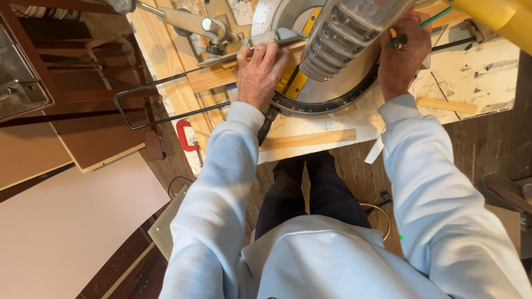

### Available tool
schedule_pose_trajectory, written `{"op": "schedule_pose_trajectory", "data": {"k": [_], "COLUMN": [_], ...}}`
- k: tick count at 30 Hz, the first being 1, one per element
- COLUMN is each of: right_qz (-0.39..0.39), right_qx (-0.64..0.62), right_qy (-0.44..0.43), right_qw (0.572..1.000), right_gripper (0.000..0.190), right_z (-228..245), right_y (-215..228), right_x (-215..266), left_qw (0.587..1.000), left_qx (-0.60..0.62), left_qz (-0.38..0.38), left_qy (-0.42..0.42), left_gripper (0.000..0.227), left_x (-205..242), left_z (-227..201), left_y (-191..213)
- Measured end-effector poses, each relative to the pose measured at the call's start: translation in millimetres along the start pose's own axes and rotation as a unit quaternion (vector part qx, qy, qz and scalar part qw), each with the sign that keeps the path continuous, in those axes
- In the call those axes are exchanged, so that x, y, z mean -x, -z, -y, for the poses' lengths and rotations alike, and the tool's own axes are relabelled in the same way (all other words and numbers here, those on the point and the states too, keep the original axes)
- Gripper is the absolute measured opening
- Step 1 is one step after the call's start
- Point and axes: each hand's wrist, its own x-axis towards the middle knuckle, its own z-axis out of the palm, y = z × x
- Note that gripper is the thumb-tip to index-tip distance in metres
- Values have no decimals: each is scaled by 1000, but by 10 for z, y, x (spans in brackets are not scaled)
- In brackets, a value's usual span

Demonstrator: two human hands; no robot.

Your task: Measuring a piece of wood with a tape measure, marking it with a pencil, and cutting it to size using a miter saw.

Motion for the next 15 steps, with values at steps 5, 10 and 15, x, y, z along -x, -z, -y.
{"op": "schedule_pose_trajectory", "data": {"k": [5,10,15], "right_qz": [-3,5,16], "right_qx": [40,11,-14], "right_qy": [60,38,30], "right_qw": [997,999,999], "right_gripper": [26,24,27], "right_z": [46,-6,9], "right_y": [26,20,70], "right_x": [-72,-46,-28], "left_qw": [997,994,990], "left_qx": [5,93,133], "left_qz": [-65,-44,-33], "left_qy": [-52,-43,-38], "left_gripper": [54,29,20], "left_x": [-47,-165,-248], "left_z": [154,204,178], "left_y": [-76,158,251]}}
